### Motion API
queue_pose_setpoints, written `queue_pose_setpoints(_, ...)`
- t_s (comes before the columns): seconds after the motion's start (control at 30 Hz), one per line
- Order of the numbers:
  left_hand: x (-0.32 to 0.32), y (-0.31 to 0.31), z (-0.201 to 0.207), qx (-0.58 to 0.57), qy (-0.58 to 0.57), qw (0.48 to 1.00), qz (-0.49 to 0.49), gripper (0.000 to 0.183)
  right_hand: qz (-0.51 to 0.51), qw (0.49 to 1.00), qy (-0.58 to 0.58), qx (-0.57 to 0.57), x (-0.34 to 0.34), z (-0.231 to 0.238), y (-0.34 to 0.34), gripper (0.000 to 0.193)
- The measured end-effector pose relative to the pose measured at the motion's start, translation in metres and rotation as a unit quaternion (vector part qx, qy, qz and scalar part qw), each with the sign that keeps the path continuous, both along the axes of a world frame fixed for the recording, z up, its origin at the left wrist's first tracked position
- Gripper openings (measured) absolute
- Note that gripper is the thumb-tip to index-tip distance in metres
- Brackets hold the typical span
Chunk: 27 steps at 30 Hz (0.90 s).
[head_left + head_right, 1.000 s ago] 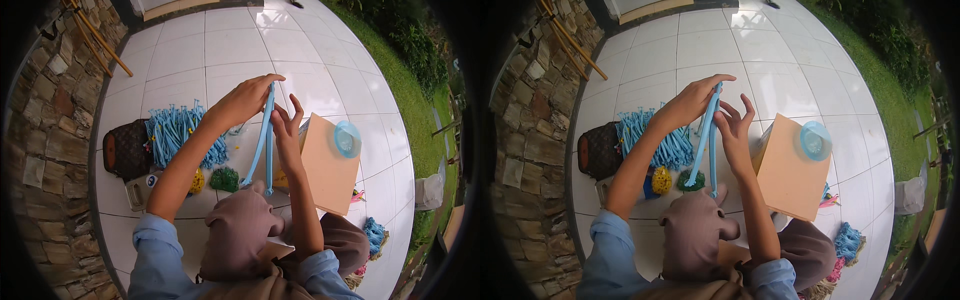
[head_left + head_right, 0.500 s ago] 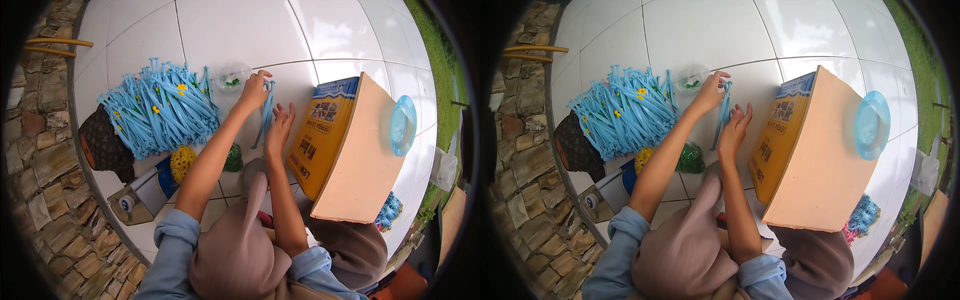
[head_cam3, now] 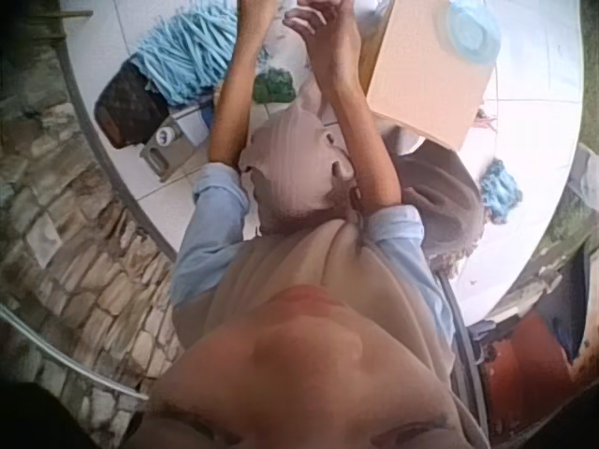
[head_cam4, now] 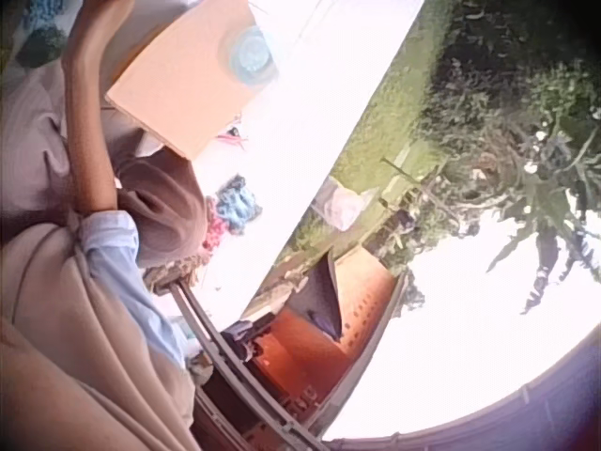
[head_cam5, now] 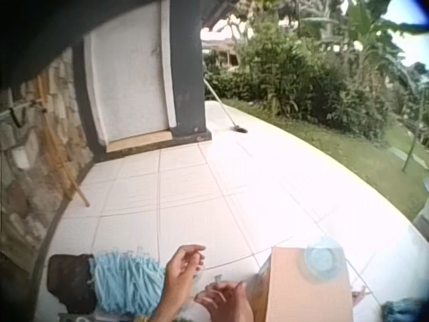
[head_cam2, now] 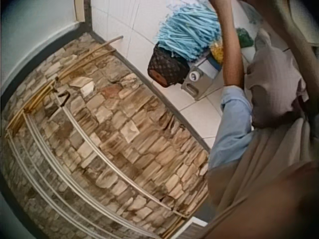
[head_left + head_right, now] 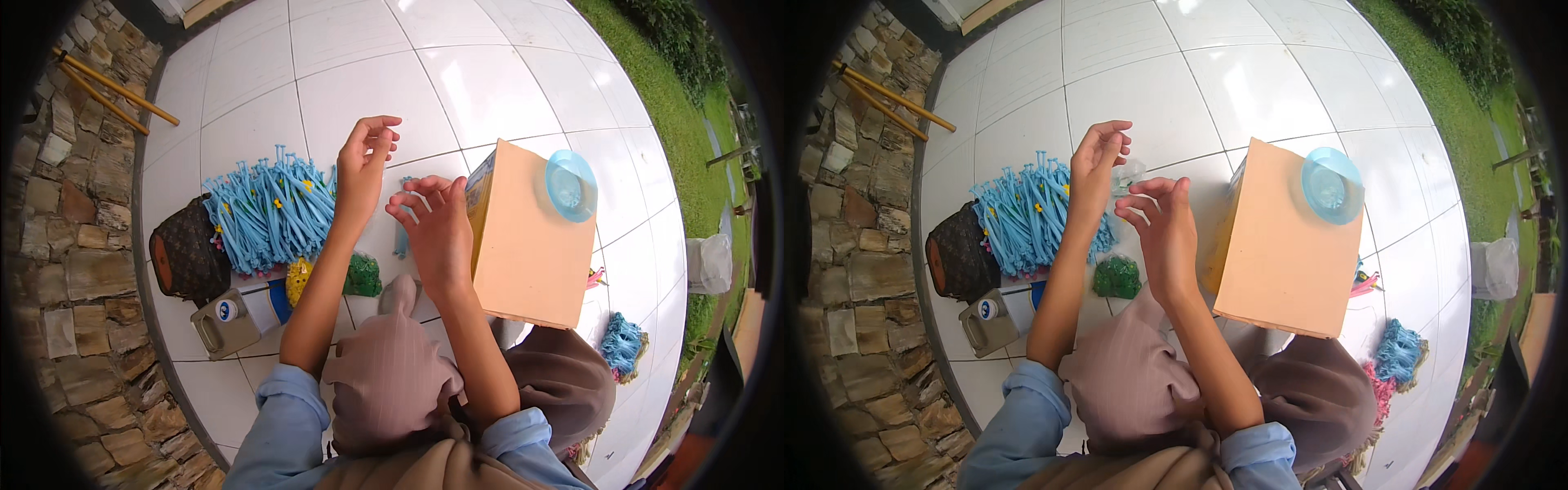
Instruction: The person assembles small green flower-like components onto blue plastic strips, applying a liquid from a bowl, and then bundles groups of the finished strips together with string.
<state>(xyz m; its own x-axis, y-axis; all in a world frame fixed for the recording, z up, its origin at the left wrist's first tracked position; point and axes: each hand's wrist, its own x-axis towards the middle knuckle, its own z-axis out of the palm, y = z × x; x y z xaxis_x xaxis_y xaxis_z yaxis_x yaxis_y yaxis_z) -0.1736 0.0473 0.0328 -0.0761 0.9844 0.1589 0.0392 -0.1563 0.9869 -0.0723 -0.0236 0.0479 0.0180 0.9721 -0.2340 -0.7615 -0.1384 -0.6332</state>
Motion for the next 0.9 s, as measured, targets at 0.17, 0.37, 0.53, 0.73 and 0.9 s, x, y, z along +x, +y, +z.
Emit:
queue_pose_setpoints(0.17, 0.077, -0.032, 0.127, 0.132, -0.076, 0.981, -0.117, 0.018, -0.020, 0.963, -0.189, 0.189, 0.081, 0.102, -0.043, 0.040)
queue_pose_setpoints(0.37, 0.224, -0.082, 0.160, 0.110, 0.004, 0.924, -0.365, 0.019, -0.277, 0.648, -0.675, 0.216, 0.234, 0.148, -0.100, 0.022)
queue_pose_setpoints(0.53, 0.358, -0.128, 0.056, 0.071, 0.280, 0.828, -0.481, 0.021, -0.157, 0.720, -0.662, -0.138, 0.397, 0.026, -0.157, 0.030)
queue_pose_setpoints(0.73, 0.409, -0.203, -0.119, -0.090, 0.210, 0.913, -0.339, 0.020, 0.201, 0.649, -0.704, -0.206, 0.447, -0.133, -0.220, 0.032)
queue_pose_setpoints(0.9, 0.412, -0.214, -0.217, -0.124, 0.163, 0.945, -0.256, 0.028, -0.059, 0.799, -0.559, -0.213, 0.421, -0.219, -0.207, 0.028)
